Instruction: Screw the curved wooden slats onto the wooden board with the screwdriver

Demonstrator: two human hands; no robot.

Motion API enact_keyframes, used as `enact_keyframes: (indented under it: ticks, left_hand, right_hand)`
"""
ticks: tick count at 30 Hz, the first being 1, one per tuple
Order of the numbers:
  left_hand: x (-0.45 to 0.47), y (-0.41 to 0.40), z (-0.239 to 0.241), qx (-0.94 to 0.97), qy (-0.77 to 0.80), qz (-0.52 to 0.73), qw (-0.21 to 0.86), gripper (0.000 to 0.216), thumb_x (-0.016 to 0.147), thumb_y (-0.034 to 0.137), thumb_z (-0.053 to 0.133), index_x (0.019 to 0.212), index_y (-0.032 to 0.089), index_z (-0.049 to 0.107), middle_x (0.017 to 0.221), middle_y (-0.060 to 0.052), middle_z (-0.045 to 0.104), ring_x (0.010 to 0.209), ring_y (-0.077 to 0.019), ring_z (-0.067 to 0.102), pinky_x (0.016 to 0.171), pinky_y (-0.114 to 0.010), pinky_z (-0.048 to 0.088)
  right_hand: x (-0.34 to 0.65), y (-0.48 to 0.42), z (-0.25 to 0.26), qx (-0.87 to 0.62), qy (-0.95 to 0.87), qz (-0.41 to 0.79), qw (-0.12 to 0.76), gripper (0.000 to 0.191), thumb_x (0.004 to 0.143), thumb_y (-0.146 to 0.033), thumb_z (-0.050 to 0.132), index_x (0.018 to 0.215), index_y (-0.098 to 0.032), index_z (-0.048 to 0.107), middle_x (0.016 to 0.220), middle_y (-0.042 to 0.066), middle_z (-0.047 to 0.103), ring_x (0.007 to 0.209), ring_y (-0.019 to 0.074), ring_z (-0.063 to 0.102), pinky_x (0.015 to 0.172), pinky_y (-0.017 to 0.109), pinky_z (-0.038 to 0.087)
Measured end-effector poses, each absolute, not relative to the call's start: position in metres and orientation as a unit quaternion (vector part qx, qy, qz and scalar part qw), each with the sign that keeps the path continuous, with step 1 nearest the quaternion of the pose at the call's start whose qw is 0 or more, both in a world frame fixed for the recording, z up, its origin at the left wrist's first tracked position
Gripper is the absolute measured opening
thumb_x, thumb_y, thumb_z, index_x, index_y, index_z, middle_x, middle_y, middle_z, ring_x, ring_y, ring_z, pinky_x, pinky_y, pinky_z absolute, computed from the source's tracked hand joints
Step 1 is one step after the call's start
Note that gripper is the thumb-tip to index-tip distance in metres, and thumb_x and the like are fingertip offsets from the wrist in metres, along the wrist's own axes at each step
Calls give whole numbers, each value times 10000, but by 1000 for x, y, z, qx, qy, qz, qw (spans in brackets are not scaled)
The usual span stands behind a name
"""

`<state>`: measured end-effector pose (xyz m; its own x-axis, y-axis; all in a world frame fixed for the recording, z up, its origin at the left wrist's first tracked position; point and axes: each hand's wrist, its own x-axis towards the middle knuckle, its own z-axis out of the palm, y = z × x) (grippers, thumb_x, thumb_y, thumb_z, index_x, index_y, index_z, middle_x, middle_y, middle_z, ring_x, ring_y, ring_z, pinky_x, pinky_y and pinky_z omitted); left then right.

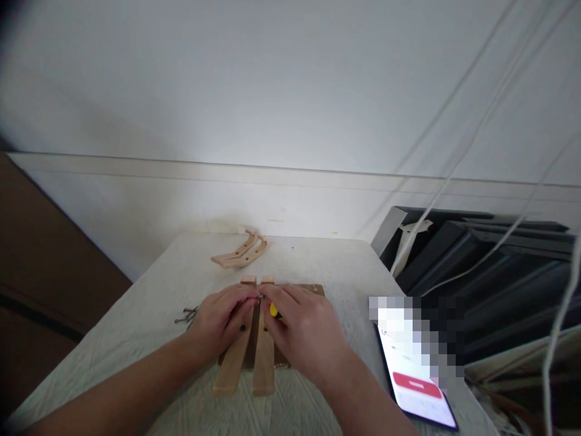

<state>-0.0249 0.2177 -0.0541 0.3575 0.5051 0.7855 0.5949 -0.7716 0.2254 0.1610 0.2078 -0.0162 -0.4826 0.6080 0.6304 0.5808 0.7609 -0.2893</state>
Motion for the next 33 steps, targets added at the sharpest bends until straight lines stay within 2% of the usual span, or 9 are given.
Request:
enact_keyframes:
  ticks: [6,14,20,24,30,33]
  left_hand:
    - [-30,221,-56,-839,-306,-436,109,126,924,191,507,979,144,610,830,-44,748,675,-118,706,616,-192,569]
    - [-34,222,-58,-850,-288,-435,69,180,888,160,556,1058,130,608,964,-77,744,839,-139,714,747,-225,586]
    - [-39,222,-62,-836,-328,-439,28,95,857,129,547,881,134,639,748,-47,681,662,-118,634,595,-213,544]
    - [-40,222,-60,-859,-292,-420,2,162,871,147,525,902,115,681,818,-85,690,729,-139,655,639,-231,561]
    - [-47,223,-52,-897,-264,-353,-36,353,939,331,444,944,108,718,1026,-145,716,884,-205,710,753,-298,596]
    - [-49,226,-50,-911,-255,-316,-72,424,962,364,372,1009,116,711,1080,-145,709,961,-215,700,797,-307,589]
  right_hand:
    - [161,212,-24,-356,-868,7,346,143,894,-157,521,956,-176,648,894,43,727,788,177,696,680,304,561]
    - [162,215,-28,-350,-865,-7,359,151,873,-111,510,933,-166,638,873,39,726,805,162,686,729,293,555]
    - [164,218,-33,-351,-883,-55,307,168,851,-88,520,900,-166,660,915,66,730,804,179,682,706,309,556]
    - [162,218,-36,-347,-886,-75,297,172,871,-96,502,865,-169,658,903,66,727,779,183,671,681,309,549]
    - [160,219,-39,-346,-887,-102,287,187,887,-109,488,888,-139,672,871,75,721,718,207,642,617,333,528]
    - [160,220,-42,-350,-890,-94,277,177,892,-124,497,884,-142,673,860,70,716,740,205,639,631,324,522]
